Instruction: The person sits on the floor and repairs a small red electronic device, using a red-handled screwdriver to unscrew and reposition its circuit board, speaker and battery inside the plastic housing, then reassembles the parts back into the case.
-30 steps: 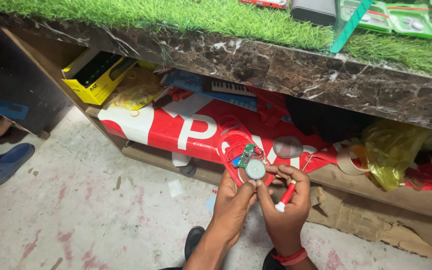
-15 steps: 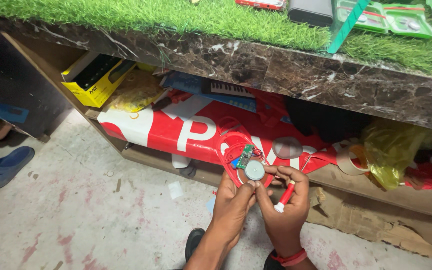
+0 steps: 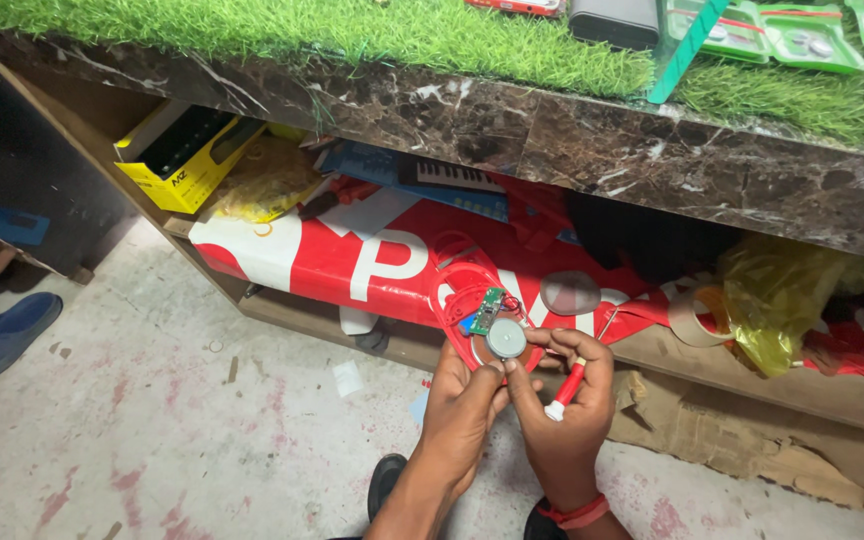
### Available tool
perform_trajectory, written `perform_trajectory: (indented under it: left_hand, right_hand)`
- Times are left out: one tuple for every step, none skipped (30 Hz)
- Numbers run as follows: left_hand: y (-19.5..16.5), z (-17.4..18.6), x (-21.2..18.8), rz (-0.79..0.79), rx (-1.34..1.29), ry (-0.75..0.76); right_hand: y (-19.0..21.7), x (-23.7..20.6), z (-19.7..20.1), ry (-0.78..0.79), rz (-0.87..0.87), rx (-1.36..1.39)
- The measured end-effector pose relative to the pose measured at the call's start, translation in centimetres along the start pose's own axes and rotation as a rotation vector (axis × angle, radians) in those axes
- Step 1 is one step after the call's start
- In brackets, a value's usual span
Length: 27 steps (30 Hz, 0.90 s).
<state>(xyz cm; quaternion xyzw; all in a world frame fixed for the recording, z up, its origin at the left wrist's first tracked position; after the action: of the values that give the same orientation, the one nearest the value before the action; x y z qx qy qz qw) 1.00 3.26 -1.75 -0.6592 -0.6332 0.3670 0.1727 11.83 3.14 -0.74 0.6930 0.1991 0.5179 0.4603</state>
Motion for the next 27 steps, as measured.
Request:
perform_trajectory:
  left_hand:
    - [0.00,-0.01,0.01,0.004,0.009,0.001]
    - [0.02,-0.01,0.02,0.001,0.009,0.000]
    - [0.04,-0.01,0.05,-0.002,0.011,-0.002]
    - [0.08,-0.01,0.06,-0.004,0.011,-0.002]
    - [0.17,-0.05,0.08,-0.004,0.010,-0.004]
    - [0.17,-0.02,0.12,-0.005,0.012,-0.005]
    - [0.17,0.04,0.12,-0.006,0.012,-0.008]
    - [0.16,0.10,0.09,-0.009,0.018,-0.004]
    - [0.21,0.11,0.02,-0.010,0.023,-0.001]
    - [0.20,0.10,0.04,-0.014,0.029,0.004]
    - [0.16,0.12,0.10,-0.012,0.030,0.000]
    - [0.16,0.14,0.07,-0.007,0.030,-0.004]
    - [0.18,0.11,0.08,-0.003,0.030,-0.008]
    - [0.19,0.13,0.04,0.005,0.034,-0.013]
    - [0.19,0.16,0.01,0.012,0.037,-0.019]
    - [0.13,0.21,0.01,0.019,0.042,-0.023]
    - [0.11,0.20,-0.04,0.015,0.042,-0.018]
    - [0.10,0.19,-0.11,0.013,0.042,-0.013]
    - [0.04,0.16,-0.07,0.008,0.042,-0.006]
    - [0.02,0.16,-0.12,0.005,0.036,-0.001]
    - [0.04,0.08,-0.11,-0.001,0.030,0.005]
    - [-0.01,0.01,0.00,-0.007,0.025,0.013]
    - [-0.02,0.05,-0.04,-0.008,0.024,0.015]
    - [-0.05,0.10,-0.03,-0.010,0.023,0.019]
    - [-0.03,0.08,-0.03,-0.011,0.022,0.022]
    - [-0.01,0.11,0.04,-0.008,0.026,0.012]
    - [0.00,0.17,0.05,-0.004,0.031,0.002]
  right_hand:
    - [-0.02,0.03,-0.01,-0.002,0.000,-0.003]
    - [-0.03,0.03,0.01,-0.004,0.000,-0.006]
    - [-0.03,0.01,0.00,-0.004,0.005,-0.008]
    - [-0.03,-0.03,0.01,-0.004,0.009,-0.010]
    - [-0.05,-0.01,0.05,-0.003,0.014,-0.011]
    - [-0.12,-0.02,0.01,-0.009,0.004,-0.006]
    - [-0.19,-0.03,-0.02,-0.013,-0.007,-0.001]
    - [-0.24,-0.07,-0.05,-0.016,-0.018,0.004]
    - [-0.23,-0.09,0.03,-0.016,-0.011,-0.003]
    - [-0.23,-0.05,0.06,-0.017,-0.002,-0.008]
    - [-0.23,-0.03,0.01,-0.017,0.007,-0.012]
    - [-0.23,-0.07,0.00,-0.014,0.006,-0.006]
    - [-0.23,-0.07,0.05,-0.012,0.007,-0.001]
    - [-0.21,-0.09,0.08,-0.010,0.006,0.004]
    - [-0.22,-0.07,0.06,-0.008,0.012,-0.001]
    - [-0.24,-0.05,0.01,-0.007,0.017,-0.006]
    - [-0.23,-0.08,0.06,-0.006,0.020,-0.012]
    - [-0.24,-0.12,0.09,-0.006,0.014,-0.014]
    - [-0.30,-0.07,0.05,-0.008,0.011,-0.015]
    - [-0.32,-0.10,0.04,-0.007,0.005,-0.016]
    - [-0.34,-0.05,0.05,-0.006,0.010,-0.014]
    - [-0.38,0.04,0.00,-0.005,0.017,-0.011]
    - [-0.35,-0.04,0.01,-0.003,0.019,-0.010]
    - [-0.36,-0.07,-0.01,-0.003,0.017,-0.011]
    - [-0.36,-0.07,0.03,-0.003,0.014,-0.012]
    - [-0.38,-0.03,0.01,-0.004,0.014,-0.012]
    - [-0.42,-0.01,-0.01,-0.007,0.001,-0.011]
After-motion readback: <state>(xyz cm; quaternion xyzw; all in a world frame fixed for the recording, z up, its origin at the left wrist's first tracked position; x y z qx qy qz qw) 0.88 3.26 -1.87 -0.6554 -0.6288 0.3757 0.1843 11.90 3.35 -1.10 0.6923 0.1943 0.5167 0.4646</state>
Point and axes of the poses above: each hand's wrist, its own x-axis towards the middle knuckle, its own z-axis out of the back of the hand, y = z × x, the point moved 3 cm from there along x, towards the middle knuckle, and after that the axes turned 12 degrees about -y, right-handed, at the moved point
